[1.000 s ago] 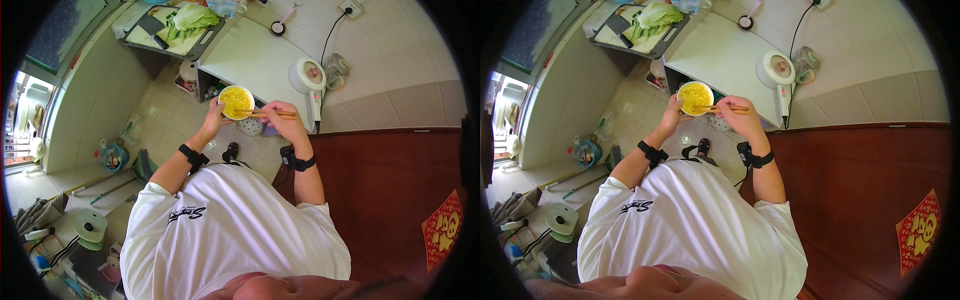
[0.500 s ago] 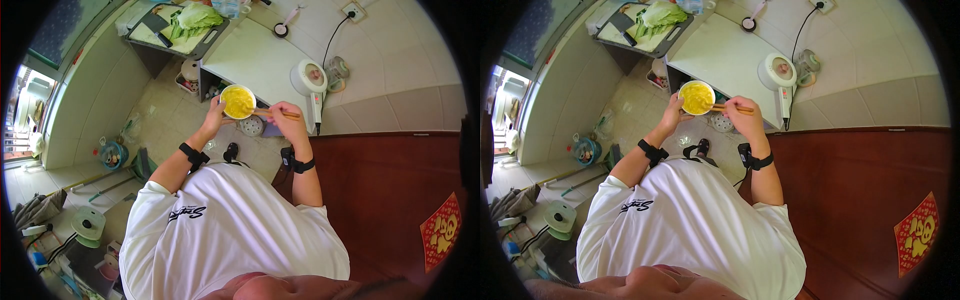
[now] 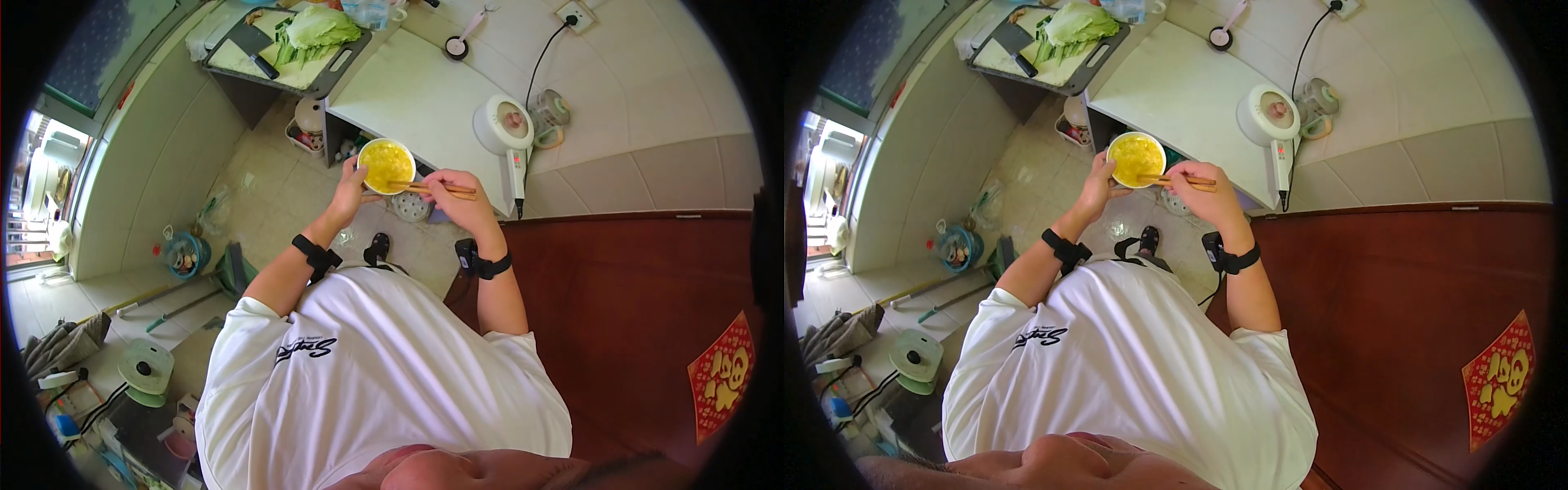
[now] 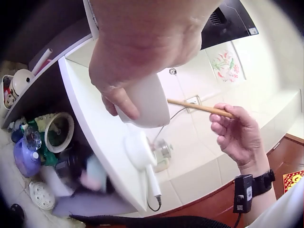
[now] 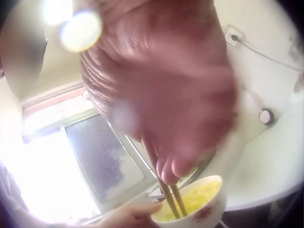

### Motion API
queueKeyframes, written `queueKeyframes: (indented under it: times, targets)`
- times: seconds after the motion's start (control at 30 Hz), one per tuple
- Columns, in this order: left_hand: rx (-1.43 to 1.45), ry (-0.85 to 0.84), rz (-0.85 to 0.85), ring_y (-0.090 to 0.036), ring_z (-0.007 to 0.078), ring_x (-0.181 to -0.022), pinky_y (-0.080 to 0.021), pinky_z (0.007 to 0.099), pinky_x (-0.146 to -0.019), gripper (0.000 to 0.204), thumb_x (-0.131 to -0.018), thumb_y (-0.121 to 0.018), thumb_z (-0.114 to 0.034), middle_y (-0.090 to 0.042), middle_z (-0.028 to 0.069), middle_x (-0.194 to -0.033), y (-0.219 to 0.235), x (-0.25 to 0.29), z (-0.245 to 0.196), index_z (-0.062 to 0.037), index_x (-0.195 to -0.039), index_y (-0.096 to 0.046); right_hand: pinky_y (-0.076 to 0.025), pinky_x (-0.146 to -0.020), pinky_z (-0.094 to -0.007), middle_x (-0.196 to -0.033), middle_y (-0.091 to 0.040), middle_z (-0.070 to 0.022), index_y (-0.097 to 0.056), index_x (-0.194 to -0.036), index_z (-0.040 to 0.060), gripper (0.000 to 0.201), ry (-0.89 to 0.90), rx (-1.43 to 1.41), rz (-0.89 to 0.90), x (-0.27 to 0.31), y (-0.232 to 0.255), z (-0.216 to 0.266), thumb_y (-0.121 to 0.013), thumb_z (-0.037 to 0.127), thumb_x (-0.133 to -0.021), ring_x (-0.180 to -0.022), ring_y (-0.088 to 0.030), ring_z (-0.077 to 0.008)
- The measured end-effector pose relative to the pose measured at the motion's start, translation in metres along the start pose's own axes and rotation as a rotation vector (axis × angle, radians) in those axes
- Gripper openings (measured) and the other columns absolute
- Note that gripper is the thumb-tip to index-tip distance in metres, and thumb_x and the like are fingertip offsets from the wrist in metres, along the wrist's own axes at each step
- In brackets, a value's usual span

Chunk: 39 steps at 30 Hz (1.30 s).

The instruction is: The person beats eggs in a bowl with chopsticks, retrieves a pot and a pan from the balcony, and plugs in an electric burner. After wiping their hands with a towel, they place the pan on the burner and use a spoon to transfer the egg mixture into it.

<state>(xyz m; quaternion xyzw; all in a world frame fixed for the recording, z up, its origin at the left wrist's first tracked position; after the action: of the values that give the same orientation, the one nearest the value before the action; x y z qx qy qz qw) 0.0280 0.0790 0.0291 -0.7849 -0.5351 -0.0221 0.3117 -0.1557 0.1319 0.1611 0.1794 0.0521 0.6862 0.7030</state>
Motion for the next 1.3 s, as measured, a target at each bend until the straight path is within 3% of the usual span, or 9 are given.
queueKeyframes:
  times: [0.2,0.27,0.37,0.8,0.9,0.97,1.1,1.17,1.3]
  targets:
    - [0.006,0.001,-0.008,-0.049,0.0332,-0.122,-0.050,0.0502,-0.090,0.050,-0.100,-0.037,-0.031,-0.039,0.0159,-0.138,0.004,0.000,0.001,-0.0116,-0.142,-0.020,-0.051,-0.064,-0.0226,-0.081,-0.069,-0.0083,-0.067,-0.095,-0.0021,0.016,-0.014,0.072,0.041,0.000,-0.003,-0.006,-0.056,0.010,-0.091,-0.072,-0.065,-0.0111]
    - [0.010,0.008,-0.003,-0.049,0.0330,-0.122,-0.050,0.0502,-0.090,0.050,-0.099,-0.038,-0.031,-0.039,0.0155,-0.138,0.005,-0.001,0.002,-0.0116,-0.142,-0.020,-0.049,-0.061,-0.0223,-0.078,-0.069,-0.0067,-0.068,-0.094,-0.0007,0.016,0.035,-0.141,-0.105,0.003,-0.001,0.002,-0.058,0.011,-0.089,-0.069,-0.063,-0.0095]
    - [0.014,0.007,-0.001,-0.049,0.0330,-0.122,-0.050,0.0505,-0.090,0.050,-0.100,-0.037,-0.032,-0.039,0.0153,-0.138,0.003,0.000,0.000,-0.0115,-0.142,-0.020,-0.048,-0.061,-0.0223,-0.076,-0.068,-0.0064,-0.068,-0.093,-0.0012,0.016,0.067,0.120,-0.003,-0.002,0.001,-0.018,-0.058,0.011,-0.089,-0.067,-0.062,-0.0093]
    - [0.030,-0.010,-0.025,-0.055,0.0280,-0.116,-0.049,0.0490,-0.093,0.044,-0.101,-0.033,-0.030,-0.045,0.0136,-0.133,-0.001,0.005,-0.008,-0.0108,-0.140,-0.024,-0.049,-0.060,-0.0215,-0.076,-0.068,-0.0065,-0.068,-0.093,-0.0019,0.018,-0.025,-0.010,-0.148,-0.001,0.011,-0.012,-0.058,0.013,-0.090,-0.068,-0.063,-0.0090]
    - [-0.016,0.010,-0.048,-0.055,0.0279,-0.116,-0.049,0.0491,-0.093,0.044,-0.101,-0.033,-0.031,-0.045,0.0134,-0.133,0.000,0.001,-0.006,-0.0107,-0.139,-0.024,-0.050,-0.060,-0.0219,-0.076,-0.068,-0.0070,-0.067,-0.094,-0.0020,0.018,-0.045,-0.060,-0.028,-0.002,0.004,-0.013,-0.057,0.013,-0.090,-0.068,-0.064,-0.0091]
    - [0.005,0.004,-0.035,-0.055,0.0283,-0.116,-0.048,0.0494,-0.093,0.044,-0.101,-0.033,-0.032,-0.045,0.0136,-0.133,0.000,0.002,-0.006,-0.0107,-0.139,-0.025,-0.049,-0.060,-0.0214,-0.076,-0.068,-0.0069,-0.067,-0.093,-0.0018,0.018,0.020,-0.004,-0.172,-0.003,0.012,-0.008,-0.057,0.013,-0.090,-0.065,-0.062,-0.0085]
    - [-0.026,0.001,-0.047,-0.055,0.0287,-0.116,-0.049,0.0494,-0.093,0.044,-0.101,-0.033,-0.032,-0.045,0.0138,-0.134,0.003,-0.002,-0.003,-0.0109,-0.139,-0.024,-0.049,-0.059,-0.0218,-0.076,-0.068,-0.0072,-0.066,-0.093,-0.0018,0.017,-0.039,-0.078,-0.006,-0.003,0.001,-0.011,-0.056,0.012,-0.090,-0.064,-0.062,-0.0084]
    - [0.008,-0.028,-0.042,-0.055,0.0290,-0.116,-0.049,0.0491,-0.092,0.045,-0.101,-0.033,-0.033,-0.045,0.0142,-0.133,0.004,-0.002,-0.002,-0.0108,-0.140,-0.024,-0.050,-0.060,-0.0216,-0.075,-0.068,-0.0067,-0.066,-0.093,-0.0018,0.017,0.023,-0.028,-0.195,-0.004,0.010,-0.007,-0.057,0.012,-0.090,-0.065,-0.062,-0.0083]
    - [-0.053,-0.003,-0.065,-0.055,0.0291,-0.116,-0.049,0.0487,-0.092,0.045,-0.101,-0.033,-0.032,-0.045,0.0146,-0.133,0.003,0.001,-0.009,-0.0107,-0.140,-0.023,-0.051,-0.061,-0.0223,-0.076,-0.068,-0.0073,-0.065,-0.093,-0.0024,0.016,-0.039,-0.028,0.014,-0.005,-0.003,-0.012,-0.056,0.011,-0.091,-0.067,-0.064,-0.0090]
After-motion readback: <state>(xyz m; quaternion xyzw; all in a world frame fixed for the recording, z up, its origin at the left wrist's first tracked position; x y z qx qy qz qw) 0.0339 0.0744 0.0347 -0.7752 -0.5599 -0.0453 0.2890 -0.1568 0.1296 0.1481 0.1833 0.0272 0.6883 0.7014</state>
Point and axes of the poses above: each hand's wrist, its own x-axis away from the middle knuckle, its own y-axis out of the back of the hand, z = x × y, the point moved 5 cm from there along -x, towards the middle knuckle
